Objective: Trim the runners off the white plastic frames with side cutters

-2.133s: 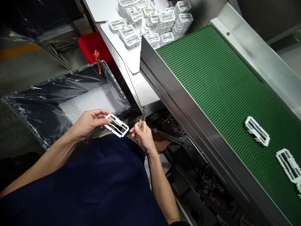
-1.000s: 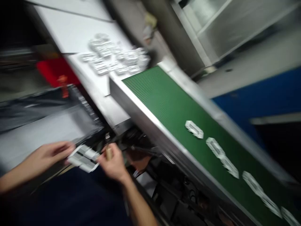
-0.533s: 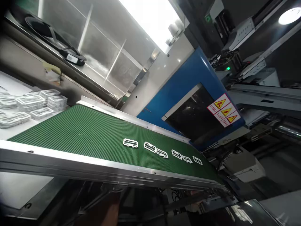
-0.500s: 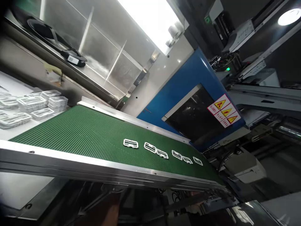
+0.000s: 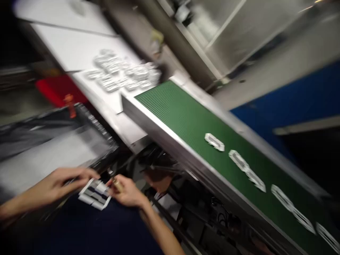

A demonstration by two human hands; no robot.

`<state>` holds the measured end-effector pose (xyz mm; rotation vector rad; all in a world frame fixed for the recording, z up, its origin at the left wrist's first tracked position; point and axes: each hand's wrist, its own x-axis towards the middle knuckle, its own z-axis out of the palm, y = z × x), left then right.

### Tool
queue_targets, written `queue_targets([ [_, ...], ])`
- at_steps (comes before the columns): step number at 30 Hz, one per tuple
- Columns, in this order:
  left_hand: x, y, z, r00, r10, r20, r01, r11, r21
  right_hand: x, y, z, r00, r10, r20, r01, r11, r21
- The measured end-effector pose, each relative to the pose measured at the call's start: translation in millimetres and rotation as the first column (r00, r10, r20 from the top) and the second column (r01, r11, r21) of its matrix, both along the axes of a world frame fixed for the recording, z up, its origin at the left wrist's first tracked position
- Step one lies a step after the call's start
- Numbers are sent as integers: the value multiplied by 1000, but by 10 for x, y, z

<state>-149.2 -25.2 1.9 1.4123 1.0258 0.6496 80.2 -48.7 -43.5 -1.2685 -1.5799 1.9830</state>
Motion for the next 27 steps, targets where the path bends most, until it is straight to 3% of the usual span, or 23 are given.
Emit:
queue_targets([
  [2,-124,-196,-83,996,-86,-21,86,996,-27,-48,-22,-28,998,43,-42,-46,996,-71],
  [4,-168,-237,-153,993,-114,-18,113,993,-41,-63,-62,-26,996,92,-13,-93,992,-88],
  [8,-121,-192,-128,987,-148,55,151,987,-53,55,-58,202,960,188,206,-219,965,142],
  [11,-72,-175,-54,983,-168,75,172,984,-47,159,72,493,887,227,402,-357,889,287],
  [14,-45,-153,-28,978,-204,34,205,978,-35,189,226,779,760,285,584,-549,762,343],
  [16,-28,-135,-27,975,-220,11,221,975,-24,176,305,933,668,306,678,-651,682,333],
  [18,-11,-120,-26,974,-226,4,226,974,-15,156,357,1049,599,319,735,-710,636,303],
  [27,39,-91,21,965,-260,-23,261,965,15,112,392,1204,451,334,828,-799,565,207],
])
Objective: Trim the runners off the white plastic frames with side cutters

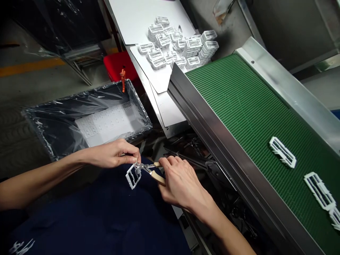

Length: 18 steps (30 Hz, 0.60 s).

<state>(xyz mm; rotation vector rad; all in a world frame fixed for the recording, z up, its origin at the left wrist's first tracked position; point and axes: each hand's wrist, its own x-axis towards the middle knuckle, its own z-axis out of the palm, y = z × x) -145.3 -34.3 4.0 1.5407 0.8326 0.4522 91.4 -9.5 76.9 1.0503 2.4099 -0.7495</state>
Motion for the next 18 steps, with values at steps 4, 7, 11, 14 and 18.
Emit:
queue_targets([
  [4,25,17,17,1000,2,-12,-2,999,42,-11,-7,15,1000,6,23,-7,1000,23],
  [7,44,28,37,1000,-1,-6,2,999,41,-8,-8,35,999,-5,33,4,999,36],
  [11,75,41,65,1000,-11,-27,12,999,46,-26,-7,71,999,9,50,-11,1000,27],
  [14,103,47,82,997,-35,-63,39,997,67,-61,8,112,996,34,85,-37,999,39],
  [18,136,54,101,995,-32,-95,39,996,76,-103,50,181,986,109,126,-119,990,70],
])
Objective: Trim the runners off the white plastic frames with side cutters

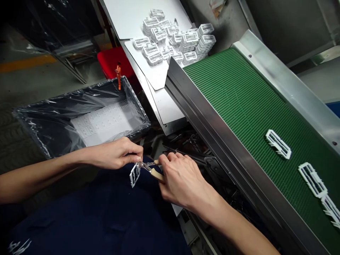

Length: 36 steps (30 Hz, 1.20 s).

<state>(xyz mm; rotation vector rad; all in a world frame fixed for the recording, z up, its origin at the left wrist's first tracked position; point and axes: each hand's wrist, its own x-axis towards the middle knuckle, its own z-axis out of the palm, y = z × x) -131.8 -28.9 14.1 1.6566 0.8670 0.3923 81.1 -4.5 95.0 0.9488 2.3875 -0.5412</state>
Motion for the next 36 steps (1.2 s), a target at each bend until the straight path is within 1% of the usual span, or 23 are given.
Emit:
queue_targets([
  [5,23,-11,-37,1000,-12,1,12,1000,-6,-67,86,62,995,85,47,-85,996,-2],
  [7,29,-21,-65,1000,-21,1,21,1000,-4,-111,133,66,992,96,88,-93,995,-33],
  [9,31,-31,-82,1000,-11,6,11,1000,-14,-140,177,54,991,83,104,-74,993,-92],
  [12,25,-48,-89,998,56,-1,-56,996,-74,-86,218,-3,999,-5,40,13,984,-179],
  [14,27,-85,-110,990,142,3,-140,980,-139,34,223,-65,993,-113,37,118,968,-222],
  [15,38,-117,-136,982,187,14,-182,967,-176,114,218,-104,983,-173,55,180,958,-222],
  [17,87,-212,-227,962,262,73,-233,933,-274,285,189,-196,952,-290,95,303,935,-185],
  [19,178,-331,-358,922,340,187,-234,871,-433,436,132,-305,911,-398,105,410,902,-134],
  [20,234,-388,-429,880,405,247,-227,817,-531,493,92,-363,890,-446,93,455,882,-121],
  [22,345,-471,-551,752,576,321,-198,662,-723,565,0,-480,852,-523,30,522,844,-121],
  [23,392,-490,-594,685,650,329,-172,583,-794,580,-46,-536,836,-549,-19,543,831,-122],
  [24,429,-493,-623,630,704,328,-143,521,-842,585,-88,-588,825,-561,-71,552,826,-114],
  [25,457,-482,-636,592,736,329,-111,478,-871,581,-124,-634,822,-556,-122,547,831,-98],
  [26,474,-460,-637,573,749,332,-79,453,-888,572,-151,-671,829,-535,-166,530,845,-77],
  [28,483,-400,-609,575,746,337,-37,435,-900,542,-176,-717,857,-465,-224,470,882,-31],
  [30,471,-345,-566,595,731,333,-21,429,-903,509,-171,-727,886,-390,-249,404,915,3],
  [33,445,-306,-516,631,702,332,-17,440,-898,471,-138,-704,916,-310,-253,330,943,37],
  [36,433,-308,-496,660,672,336,-14,458,-889,446,-109,-676,937,-260,-234,277,960,43],
])
